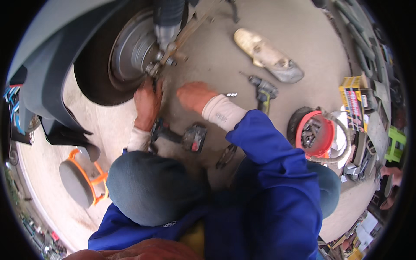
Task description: The person uses a cordless impact wrench to remove bolts from the rear wheel area of a white scooter, then removes the rear mudguard. They inspect the mudguard and use a small metal file to scrape or deburr a hole on its surface. The mudguard is held and turned repeatedly during filing.
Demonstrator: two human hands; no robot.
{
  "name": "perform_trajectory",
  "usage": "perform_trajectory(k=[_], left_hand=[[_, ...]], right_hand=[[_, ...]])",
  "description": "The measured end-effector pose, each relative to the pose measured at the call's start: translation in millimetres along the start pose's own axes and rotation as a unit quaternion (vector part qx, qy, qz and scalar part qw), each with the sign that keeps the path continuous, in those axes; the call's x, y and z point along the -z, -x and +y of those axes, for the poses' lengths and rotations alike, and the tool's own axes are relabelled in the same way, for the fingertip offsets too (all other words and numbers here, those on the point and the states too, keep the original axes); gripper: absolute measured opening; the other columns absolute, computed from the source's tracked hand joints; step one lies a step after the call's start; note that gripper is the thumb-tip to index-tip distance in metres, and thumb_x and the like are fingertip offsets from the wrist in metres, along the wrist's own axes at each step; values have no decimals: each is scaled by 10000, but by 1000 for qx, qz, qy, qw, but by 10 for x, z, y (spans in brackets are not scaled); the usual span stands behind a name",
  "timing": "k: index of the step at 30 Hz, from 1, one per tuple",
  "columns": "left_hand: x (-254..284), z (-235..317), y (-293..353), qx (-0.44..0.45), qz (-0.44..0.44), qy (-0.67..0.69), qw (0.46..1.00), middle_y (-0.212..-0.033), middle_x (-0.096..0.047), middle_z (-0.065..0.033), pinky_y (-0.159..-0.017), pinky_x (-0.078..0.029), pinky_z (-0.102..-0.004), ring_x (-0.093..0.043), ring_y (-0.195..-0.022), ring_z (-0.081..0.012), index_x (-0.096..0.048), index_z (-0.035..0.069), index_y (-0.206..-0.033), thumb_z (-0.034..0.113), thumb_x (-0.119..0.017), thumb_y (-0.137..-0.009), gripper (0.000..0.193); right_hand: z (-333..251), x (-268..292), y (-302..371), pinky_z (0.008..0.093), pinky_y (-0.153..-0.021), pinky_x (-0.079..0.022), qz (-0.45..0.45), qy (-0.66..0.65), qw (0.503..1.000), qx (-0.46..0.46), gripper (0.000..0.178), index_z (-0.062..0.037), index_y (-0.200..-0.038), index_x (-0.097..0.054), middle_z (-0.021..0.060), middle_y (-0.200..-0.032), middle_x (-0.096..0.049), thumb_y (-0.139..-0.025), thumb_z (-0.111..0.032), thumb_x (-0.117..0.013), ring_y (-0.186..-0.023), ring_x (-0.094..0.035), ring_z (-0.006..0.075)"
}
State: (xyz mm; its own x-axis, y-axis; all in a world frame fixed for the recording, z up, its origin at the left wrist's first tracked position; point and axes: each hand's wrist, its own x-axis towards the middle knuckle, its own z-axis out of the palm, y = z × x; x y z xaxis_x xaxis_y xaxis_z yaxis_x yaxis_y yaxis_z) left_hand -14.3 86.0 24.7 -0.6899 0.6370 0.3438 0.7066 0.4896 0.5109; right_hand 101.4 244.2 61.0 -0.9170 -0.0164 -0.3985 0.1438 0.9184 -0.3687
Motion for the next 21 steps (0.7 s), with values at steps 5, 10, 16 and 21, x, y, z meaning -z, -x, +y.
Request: perform_trajectory(k=[5, 10, 16, 21], left_hand=[[10, -155, 173, 47, -8, 0, 999, -991, -706, -268, -759, -539, -515, -683, -895, -456, -678, -36, -1103, 210, -680, -976, 277], [69, -175, 106, 37, -53, -47, 997, -1049, -717, -265, -778, -537, -535, -690, -921, -469, -663, -23, -1202, 217, -693, -973, 333], [-26, -163, 124, 9, -1, -52, 999, -1007, -729, -251, -761, -538, -549, -694, -882, -478, -669, 5, -1178, 206, -703, -960, 298], [6, -313, 135, 0, -50, -75, 996, -888, -727, -209, -712, -540, -521, -702, -802, -440, -684, 43, -1044, 204, -667, -972, 176]], right_hand=[[-129, 970, 1023, 431, -660, -531, 48, 213, 966, 140, 53, -104, -778, -723, 100, -811, -712, -750, -147, -712, -803, -725, 291], [-834, 1778, 2228, 391, -723, -483, 110, 242, 962, 67, 177, -73, -873, -707, 118, -951, -686, -763, -211, -719, -871, -666, 242], [-715, 1656, 2173, 403, -861, -472, 127, 176, 970, 109, 238, -55, -1036, -641, 113, -1153, -626, -868, -223, -652, -1042, -620, 262], [-568, 1472, 2148, 410, -871, -475, 153, 102, 970, 156, 260, -50, -1044, -666, 149, -1180, -627, -860, -233, -679, -1061, -619, 264]])
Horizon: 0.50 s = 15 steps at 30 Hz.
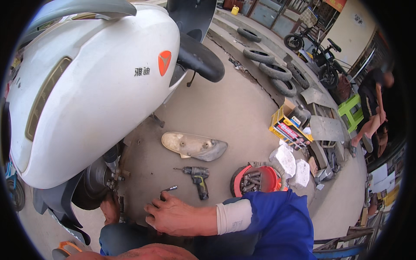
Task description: The person uses a cordless impact wrench to remove bolts from the rear wheel area of a white scooter, then removes the rear mudguard. They inspect the mudguard and use a small metal file to scrape or deburr a hole on its surface. The mudguard is held and turned repeatedly during filing.
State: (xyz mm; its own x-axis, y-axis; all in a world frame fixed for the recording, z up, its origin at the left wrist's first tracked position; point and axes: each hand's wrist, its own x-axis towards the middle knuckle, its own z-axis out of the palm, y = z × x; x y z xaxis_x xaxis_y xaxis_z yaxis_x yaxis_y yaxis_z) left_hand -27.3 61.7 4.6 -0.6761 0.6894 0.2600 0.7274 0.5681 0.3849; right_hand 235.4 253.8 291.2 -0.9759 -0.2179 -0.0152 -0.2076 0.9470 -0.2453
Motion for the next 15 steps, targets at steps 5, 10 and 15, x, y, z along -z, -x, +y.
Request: perform_trajectory(k=[5, 10, 15], left_hand=[[155, -120, 229, 117, -72, 80, 987, -833, -740, -178, -638, -519, -465, -721, -733, -354, -701, 28, -1075, 228, -608, -1050, 222], [37, -146, 74, 81, -84, 132, 984, -919, -758, -152, -662, -556, -404, -731, -738, -274, -692, 12, -1182, 276, -531, -1099, 321], [47, -150, -101, 73, -115, 113, 984, -1017, -752, -168, -712, -558, -420, -729, -824, -294, -665, 25, -1259, 316, -476, -1122, 373]], right_hand=[[341, 288, -55, 403, -850, -477, -26, -46, 997, -47, 263, -48, -1017, -665, 159, -1161, -620, -856, -252, -702, -1008, -618, 257], [781, 349, 622, 438, -902, -524, 332, -71, 908, -245, 254, -31, -1119, -680, 149, -1171, -642, -890, -127, -728, -1043, -654, 320], [516, -289, 1656, 451, -905, -546, 410, -39, 763, -499, 293, -42, -1215, -662, 169, -1228, -633, -949, -159, -706, -1063, -657, 376]])
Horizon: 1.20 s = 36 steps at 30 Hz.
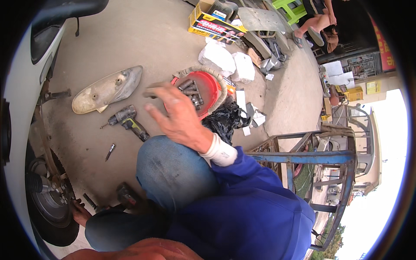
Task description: The person uses a cordless impact wrench to remove bolts from the rear wheel area of a white scooter, then removes the rear mudguard. They inspect the mudguard and use a small metal file to scrape or deburr a hole on its surface. The mudguard is held and turned repeatedly during filing.
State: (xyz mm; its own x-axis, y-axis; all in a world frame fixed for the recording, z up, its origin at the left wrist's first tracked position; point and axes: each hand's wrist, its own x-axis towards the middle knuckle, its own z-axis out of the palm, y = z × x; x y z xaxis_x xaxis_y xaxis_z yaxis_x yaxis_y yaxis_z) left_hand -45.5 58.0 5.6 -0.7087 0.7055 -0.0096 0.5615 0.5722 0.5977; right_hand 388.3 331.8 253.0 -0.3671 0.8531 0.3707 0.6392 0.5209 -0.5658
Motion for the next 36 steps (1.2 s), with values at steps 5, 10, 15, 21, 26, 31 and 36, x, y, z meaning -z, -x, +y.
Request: perform_trajectory(k=[5, 10, 15, 21, 26, 31, 36], left_hand=[[-240, -381, 74, 75, 18, -11, 997, -1107, -754, -165, -787, -585, -414, -732, -931, -285, -677, 29, -1301, 356, -533, -1109, 406], [-553, -391, 88, 14, 47, 68, 997, -1126, -757, -179, -741, -613, -398, -748, -958, -257, -688, 20, -1290, 434, -595, -1066, 479], [-425, -624, 53, 110, 38, 109, 987, -1168, -737, -194, -896, -591, -422, -722, -1038, -285, -671, -18, -1263, 368, -607, -1074, 434], [-69, -53, 337, 83, 17, 147, 985, -1107, -724, -155, -777, -554, -347, -686, -884, -220, -620, -35, -1261, 329, -574, -1089, 405], [-14, 511, 504, 105, -51, 137, 984, -1055, -716, -107, -779, -536, -310, -657, -891, -167, -627, -4, -1313, 248, -562, -1094, 340], [372, 764, 891, 168, -112, 79, 976, -902, -692, -94, -678, -532, -329, -648, -738, -174, -668, 4, -1109, 243, -547, -1093, 268], [868, 1030, 1263, 247, -138, 143, 948, -936, -675, -36, -667, -542, -293, -681, -791, -152, -645, 47, -1007, 122, -487, -1049, 180]], right_hand=[[279, 1174, 595, 462, -976, -512, 42, 339, 937, -72, 418, -59, -1276, -657, 160, -1253, -651, -922, -246, -779, -1135, -635, 357], [-243, 3293, 774, 474, -1031, -479, 89, 780, 613, -90, 509, -108, -1315, -658, 132, -1294, -672, -960, -468, -719, -1204, -631, 270], [-882, 4594, 1190, 611, -1143, -356, 32, 786, 392, -477, 898, -92, -1536, -493, 243, -1470, -570, -908, -722, -613, -1380, -506, 411], [-317, 5307, 2092, 363, -1088, -425, 106, 329, 758, -554, 717, 44, -1405, -608, 176, -1316, -685, -936, -488, -719, -1215, -613, 291], [-731, 5691, 2381, 360, -1127, -410, 51, 312, 761, -567, 635, 35, -1399, -631, 162, -1379, -658, -965, -421, -714, -1256, -594, 253], [-509, 4916, 1676, 386, -1026, -487, 107, 330, 679, -647, 511, 7, -1444, -588, 145, -1415, -590, -1021, -273, -652, -1230, -572, 243], [-328, 5210, 2028, 376, -1075, -482, 129, 325, 685, -639, 646, 13, -1374, -666, 145, -1383, -664, -928, -444, -766, -1237, -623, 258]])
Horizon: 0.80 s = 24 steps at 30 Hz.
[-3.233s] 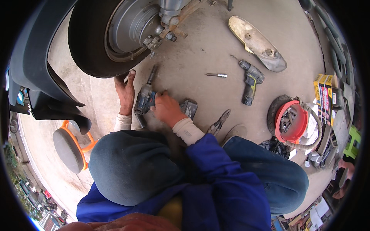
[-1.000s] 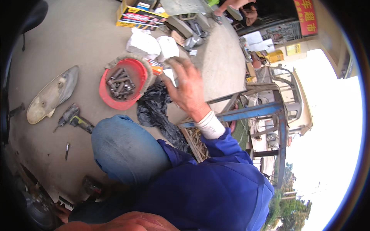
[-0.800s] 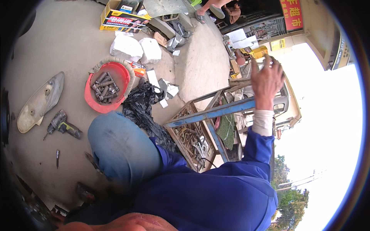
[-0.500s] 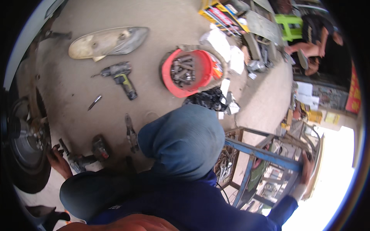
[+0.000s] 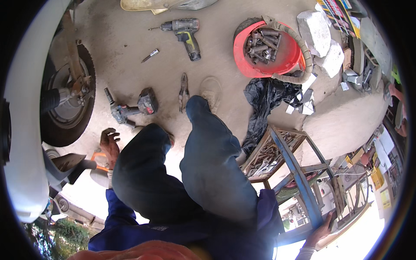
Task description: The person uses a cordless impact wrench to remove bolts from the rear wheel area of a white scooter, then removes the rear mudguard. They inspect the mudguard and use a small metal file to scrape or deburr a hole on its surface. The mudguard is held and turned repeatedly during filing.
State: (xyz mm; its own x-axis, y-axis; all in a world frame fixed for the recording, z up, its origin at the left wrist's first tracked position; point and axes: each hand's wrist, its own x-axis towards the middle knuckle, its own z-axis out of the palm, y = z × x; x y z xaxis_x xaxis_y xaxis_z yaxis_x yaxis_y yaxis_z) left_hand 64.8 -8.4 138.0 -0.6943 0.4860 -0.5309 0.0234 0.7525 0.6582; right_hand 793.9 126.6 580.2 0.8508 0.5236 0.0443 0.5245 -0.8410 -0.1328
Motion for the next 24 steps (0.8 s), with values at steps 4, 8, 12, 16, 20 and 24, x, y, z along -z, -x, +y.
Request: perform_trajectory(k=[4, 8, 12, 16, 20, 24], left_hand=[[605, 107, 901, 34, -21, 19, 999, -836, -649, -43, -668, -536, -284, -636, -749, -140, -625, 24, -938, 119, -498, -1024, 180], [1166, 352, 1781, 108, 68, 37, 991, -827, -634, -53, -622, -539, -281, -638, -709, -149, -610, 18, -970, 143, -483, -1054, 197], [1516, 911, 2710, 214, 159, 51, 962, -838, -631, -49, -573, -529, -265, -646, -695, -151, -615, 28, -1017, 110, -496, -1038, 146], [1719, 1866, 3074, 197, 164, 28, 966, -890, -622, -49, -557, -523, -267, -640, -711, -144, -609, 23, -1149, 120, -561, -1002, 183], [1796, 2821, 3386, 145, 92, -23, 985, -956, -634, -62, -585, -553, -288, -648, -762, -156, -607, 27, -1176, 93, -578, -968, 221], [1847, 3846, 3612, 26, 31, -99, 994, -1059, -684, -117, -673, -603, -325, -685, -873, -200, -646, -1, -1109, 63, -502, -984, 201]], right_hand=[[-46, 48, -17, 440, -1074, -477, -16, 74, 997, 11, 631, 21, -1359, -670, 181, -1410, -638, -958, -465, -703, -1233, -630, 339], [0, 153, 85, 475, -1055, -464, -41, 196, 977, 69, 599, -20, -1289, -714, 221, -1327, -647, -923, -494, -722, -1220, -587, 349], [-227, 123, 67, 550, -1115, -374, -67, 212, 975, -5, 644, -156, -1265, -745, 285, -1526, -437, -839, -638, -749, -1386, -430, 408], [-241, 111, 198, 568, -1119, -350, -54, 199, 978, 6, 681, -136, -1316, -701, 358, -1503, -397, -864, -643, -736, -1377, -381, 465], [-221, 131, 214, 634, -1103, -352, -73, 171, 982, 17, 738, -102, -1354, -652, 425, -1496, -330, -883, -667, -703, -1435, -313, 567], [-281, 175, 285, 648, -1025, -429, -73, 236, 969, 13, 808, -56, -1414, -583, 432, -1488, -321, -906, -679, -665, -1402, -368, 589]])
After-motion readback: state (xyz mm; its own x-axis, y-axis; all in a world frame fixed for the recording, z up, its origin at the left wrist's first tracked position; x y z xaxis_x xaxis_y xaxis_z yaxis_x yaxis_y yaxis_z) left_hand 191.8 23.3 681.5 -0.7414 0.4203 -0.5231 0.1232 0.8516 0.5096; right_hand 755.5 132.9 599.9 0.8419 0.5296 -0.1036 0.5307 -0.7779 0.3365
